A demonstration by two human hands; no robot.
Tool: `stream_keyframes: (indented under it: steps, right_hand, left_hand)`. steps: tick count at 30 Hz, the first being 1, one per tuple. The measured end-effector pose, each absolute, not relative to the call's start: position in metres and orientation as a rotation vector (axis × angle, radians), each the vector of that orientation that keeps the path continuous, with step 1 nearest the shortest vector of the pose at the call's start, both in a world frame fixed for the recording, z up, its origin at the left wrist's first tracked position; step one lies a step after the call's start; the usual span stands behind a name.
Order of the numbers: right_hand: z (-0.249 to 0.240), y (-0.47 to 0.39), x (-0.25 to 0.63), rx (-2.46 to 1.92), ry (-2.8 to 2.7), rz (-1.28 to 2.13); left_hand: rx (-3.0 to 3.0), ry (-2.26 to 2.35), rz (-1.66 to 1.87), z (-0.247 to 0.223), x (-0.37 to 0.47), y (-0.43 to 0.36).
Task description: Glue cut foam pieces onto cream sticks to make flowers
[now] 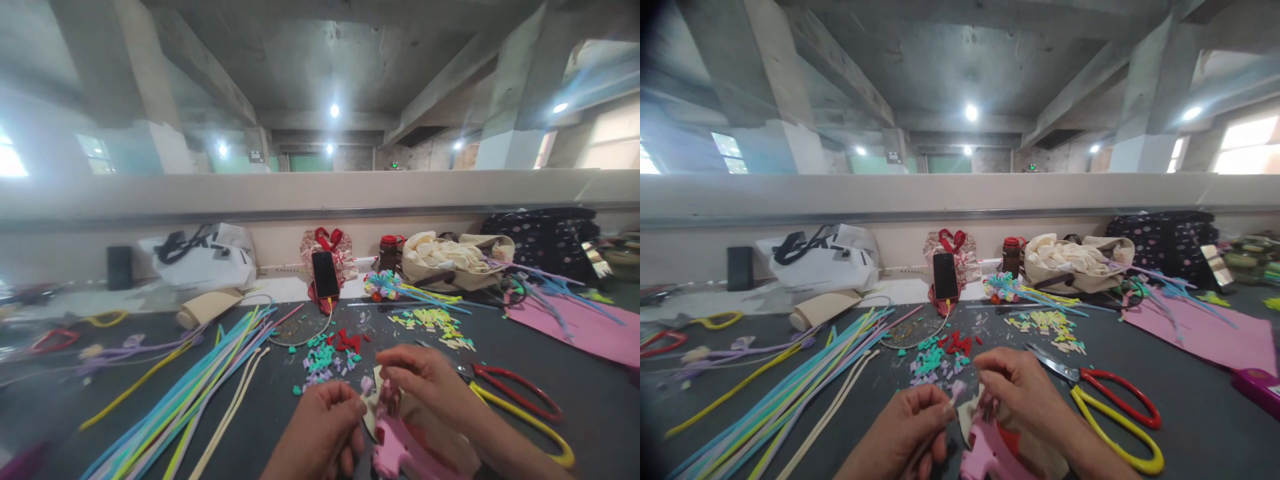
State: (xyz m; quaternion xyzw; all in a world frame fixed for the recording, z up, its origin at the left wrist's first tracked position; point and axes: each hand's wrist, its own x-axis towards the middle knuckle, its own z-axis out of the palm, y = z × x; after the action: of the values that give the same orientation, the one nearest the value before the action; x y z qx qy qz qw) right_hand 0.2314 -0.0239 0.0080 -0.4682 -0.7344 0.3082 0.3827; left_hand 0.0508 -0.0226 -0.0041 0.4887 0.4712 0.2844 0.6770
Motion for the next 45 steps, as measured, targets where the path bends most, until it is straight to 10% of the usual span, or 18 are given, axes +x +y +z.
stream_keyframes:
  steps: [5, 45]
  right_hand:
    - [-0.005, -0.027, 0.220, -1.064, -1.568, 1.254]
    - [0.009, -0.031, 0.225, -1.174, -1.787, 0.917]
  left_hand:
    - [1.086, 1.053, 0.693, 0.002, 0.052, -0.026]
    - [1.116, 1.009, 0.839, -0.010, 0.045, -0.018]
